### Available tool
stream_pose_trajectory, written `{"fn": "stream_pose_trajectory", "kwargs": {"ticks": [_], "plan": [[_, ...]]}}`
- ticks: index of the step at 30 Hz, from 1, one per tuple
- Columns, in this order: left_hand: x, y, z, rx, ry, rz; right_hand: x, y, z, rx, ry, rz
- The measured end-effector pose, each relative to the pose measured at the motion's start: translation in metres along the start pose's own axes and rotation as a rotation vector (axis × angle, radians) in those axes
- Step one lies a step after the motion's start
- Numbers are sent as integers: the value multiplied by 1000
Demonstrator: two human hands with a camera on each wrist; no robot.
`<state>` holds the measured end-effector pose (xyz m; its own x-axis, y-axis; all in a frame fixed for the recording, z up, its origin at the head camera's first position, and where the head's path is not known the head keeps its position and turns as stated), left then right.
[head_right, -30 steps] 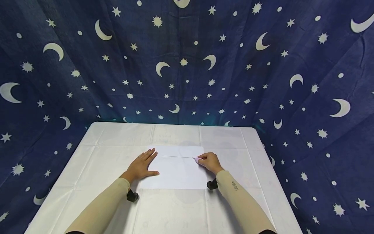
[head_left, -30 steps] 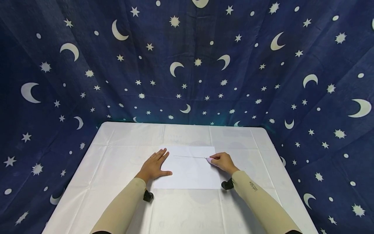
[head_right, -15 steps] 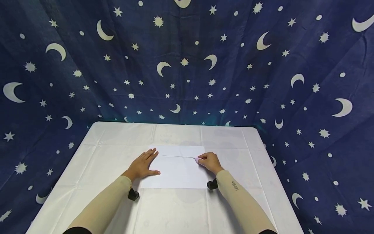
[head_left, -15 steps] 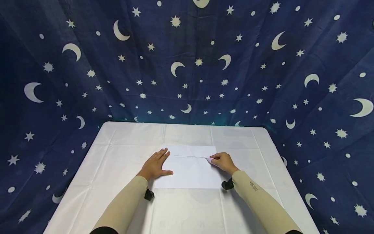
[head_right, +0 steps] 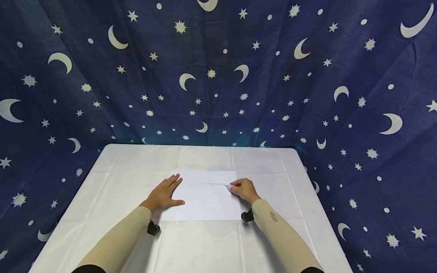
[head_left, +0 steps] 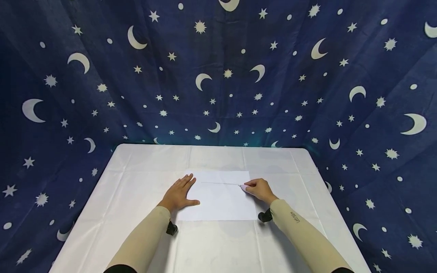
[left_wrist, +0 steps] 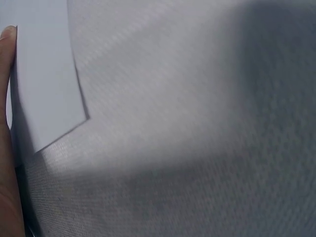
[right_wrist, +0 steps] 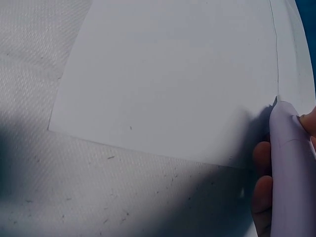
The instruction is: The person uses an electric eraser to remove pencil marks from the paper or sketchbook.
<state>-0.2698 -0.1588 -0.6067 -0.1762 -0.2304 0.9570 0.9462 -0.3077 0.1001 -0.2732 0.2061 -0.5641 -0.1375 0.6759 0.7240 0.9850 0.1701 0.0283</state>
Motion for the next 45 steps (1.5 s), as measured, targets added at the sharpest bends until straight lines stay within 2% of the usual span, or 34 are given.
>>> {"fn": "stream_pose_trajectory", "kwargs": {"ticks": [9,18,24,33,40,45], "plan": [[6,-4,2,6,-19,-1,-3,-7,-7,7,-5,8],[8,-4,6,-7,-26,-15,-1,-7,-1,1,4,17],[12,-3,6,-1,-22,-11,0,-8,-6,29,-3,17],[8,-2,4,-1,-22,-14,-7,-11,-9,38,1,7],[5,-2,3,20,-36,-40,-10,-11,-7,39,2,-4],[4,0,2,13,-17,-26,-10,-10,-7,22,8,-6]]}}
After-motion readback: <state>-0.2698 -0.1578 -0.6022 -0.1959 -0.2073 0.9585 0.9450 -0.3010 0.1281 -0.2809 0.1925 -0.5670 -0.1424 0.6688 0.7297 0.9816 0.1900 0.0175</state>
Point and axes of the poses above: each hand's wrist, its own y-axis away from the middle knuckle, its own x-axis out of the back of the hand, z = x × y, the point moved 1 cm from there along -y, towards the middle knuckle, and after that the axes turned 9 degrees about x, right-handed, at the moved point
